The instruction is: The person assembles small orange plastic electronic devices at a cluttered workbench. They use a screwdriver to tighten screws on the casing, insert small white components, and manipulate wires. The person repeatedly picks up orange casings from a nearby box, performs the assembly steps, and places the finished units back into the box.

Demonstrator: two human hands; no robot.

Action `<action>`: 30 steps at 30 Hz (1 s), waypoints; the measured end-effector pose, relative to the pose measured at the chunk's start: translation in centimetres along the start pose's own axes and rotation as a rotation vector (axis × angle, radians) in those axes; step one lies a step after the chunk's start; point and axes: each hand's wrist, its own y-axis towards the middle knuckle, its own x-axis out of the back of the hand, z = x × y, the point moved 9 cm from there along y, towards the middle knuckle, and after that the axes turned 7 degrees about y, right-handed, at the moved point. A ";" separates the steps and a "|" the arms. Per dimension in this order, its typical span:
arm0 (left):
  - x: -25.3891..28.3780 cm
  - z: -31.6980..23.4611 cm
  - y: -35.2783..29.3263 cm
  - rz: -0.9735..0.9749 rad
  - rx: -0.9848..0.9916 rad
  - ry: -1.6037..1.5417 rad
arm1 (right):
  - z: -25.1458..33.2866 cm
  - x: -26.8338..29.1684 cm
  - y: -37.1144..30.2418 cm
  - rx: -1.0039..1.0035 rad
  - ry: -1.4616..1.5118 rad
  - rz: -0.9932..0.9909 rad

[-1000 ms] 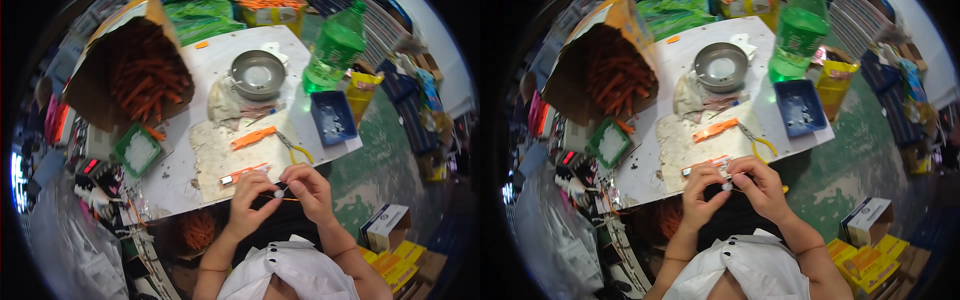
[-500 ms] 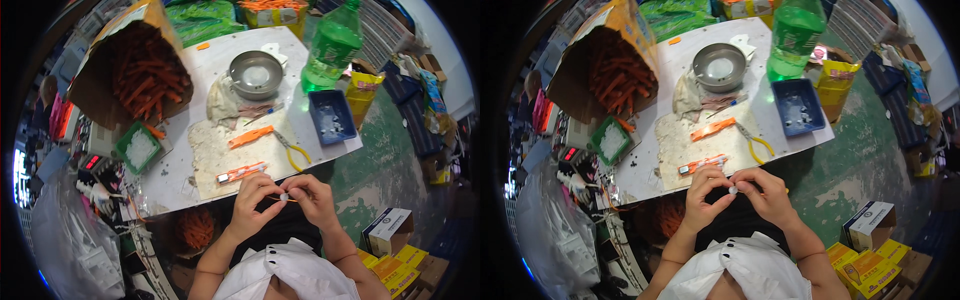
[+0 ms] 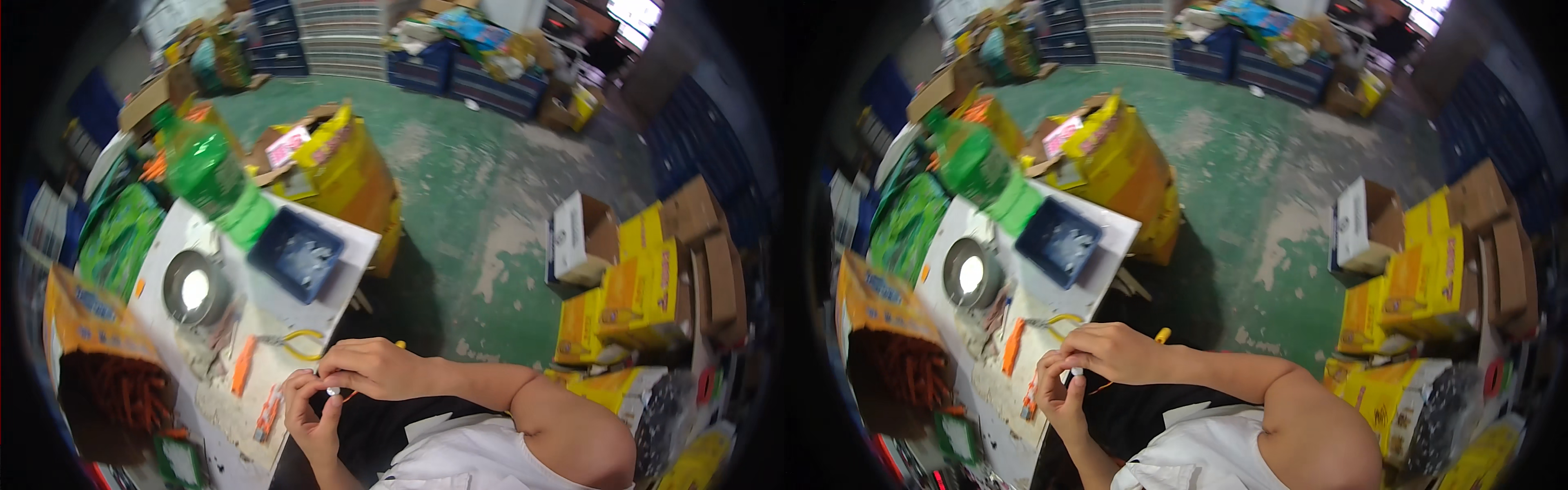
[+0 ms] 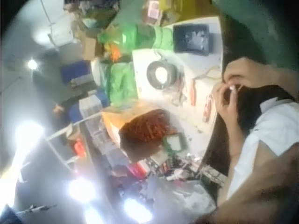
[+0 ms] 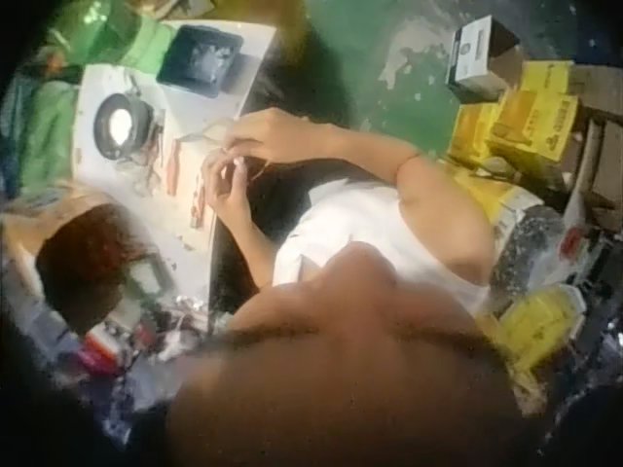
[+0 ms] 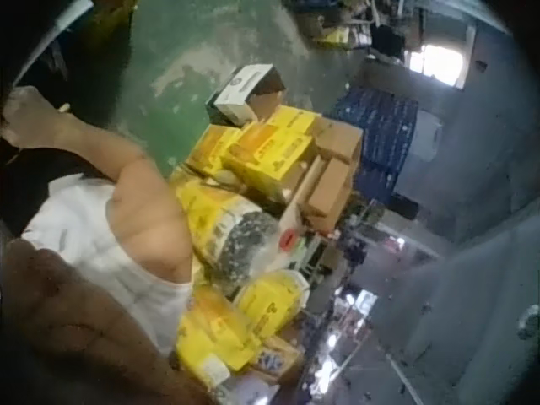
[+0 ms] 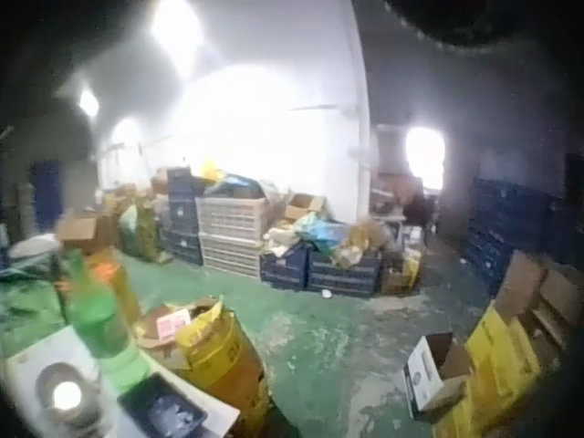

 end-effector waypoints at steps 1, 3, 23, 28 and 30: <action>-1.0 0.4 -0.1 0.023 0.022 -0.034 | 0.0 0.8 -0.5 0.002 -0.018 -0.019; -3.2 0.5 0.1 0.090 0.043 -0.078 | -0.2 2.8 -1.5 -0.005 -0.056 -0.046; -4.0 3.6 -1.9 0.296 0.420 -0.679 | -1.6 0.8 -0.7 -0.281 0.079 0.172; -2.4 6.2 -6.0 0.201 0.660 -0.955 | -5.3 -4.5 -0.8 -0.486 0.278 0.413; -1.8 6.9 -7.7 0.164 0.738 -1.100 | -6.6 -6.9 -1.2 -0.683 0.497 0.463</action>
